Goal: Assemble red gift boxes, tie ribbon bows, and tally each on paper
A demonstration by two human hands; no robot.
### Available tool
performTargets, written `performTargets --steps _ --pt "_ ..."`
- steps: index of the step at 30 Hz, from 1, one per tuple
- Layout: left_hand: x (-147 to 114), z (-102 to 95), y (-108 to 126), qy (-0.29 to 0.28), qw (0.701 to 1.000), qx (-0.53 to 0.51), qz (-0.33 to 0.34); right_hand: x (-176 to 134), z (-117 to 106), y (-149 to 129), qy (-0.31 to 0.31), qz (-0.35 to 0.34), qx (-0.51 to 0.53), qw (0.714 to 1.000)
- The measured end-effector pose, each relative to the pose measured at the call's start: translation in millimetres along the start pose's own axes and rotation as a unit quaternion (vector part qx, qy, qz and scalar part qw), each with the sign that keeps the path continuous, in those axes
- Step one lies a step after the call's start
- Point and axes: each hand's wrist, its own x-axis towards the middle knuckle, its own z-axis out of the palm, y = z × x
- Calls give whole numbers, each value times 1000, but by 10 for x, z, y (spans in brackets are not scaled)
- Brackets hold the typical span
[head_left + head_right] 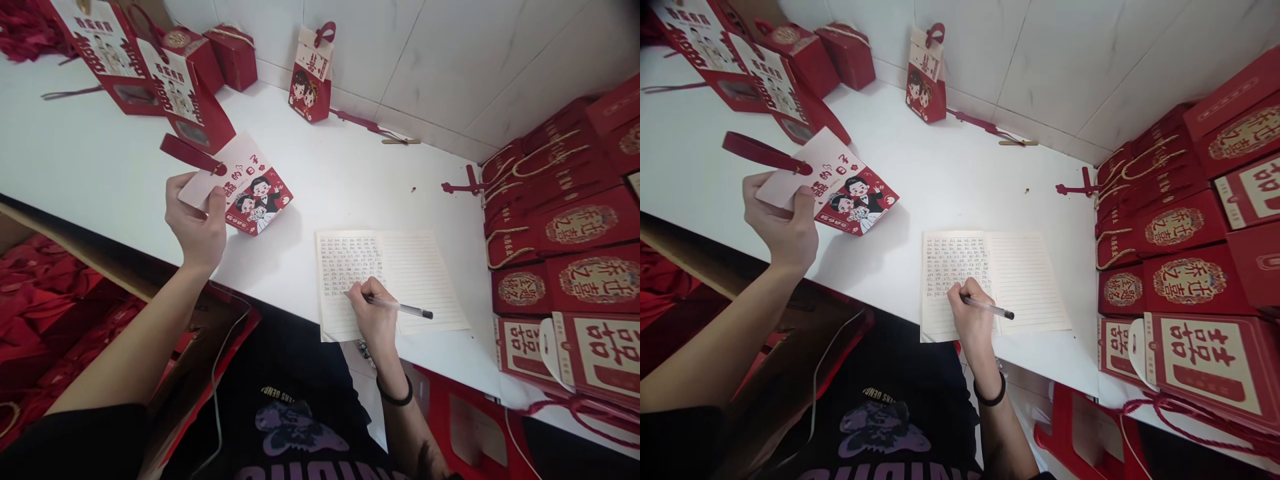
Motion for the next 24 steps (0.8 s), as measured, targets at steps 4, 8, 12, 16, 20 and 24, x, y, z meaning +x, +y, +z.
performTargets --steps 4,8,12,16,20,24 --pt "-2 6 16 -2 1000 -11 -12 -5 6 10 4 -14 -18 1000" --pt "-4 -1 24 -2 1000 -4 -14 -4 -6 -6 13 -8 -19 1000" --pt "-8 -4 12 -7 1000 -14 -9 -11 -42 -37 15 41 62 997" --pt "-23 7 3 1 1000 -17 -18 -36 -54 -37 52 45 140 988" --pt "-5 -49 51 20 994 -45 -92 -81 -57 -5 55 -4 109 993" --pt "78 -279 80 50 932 -168 -316 -104 -67 64 36 11 66 997"
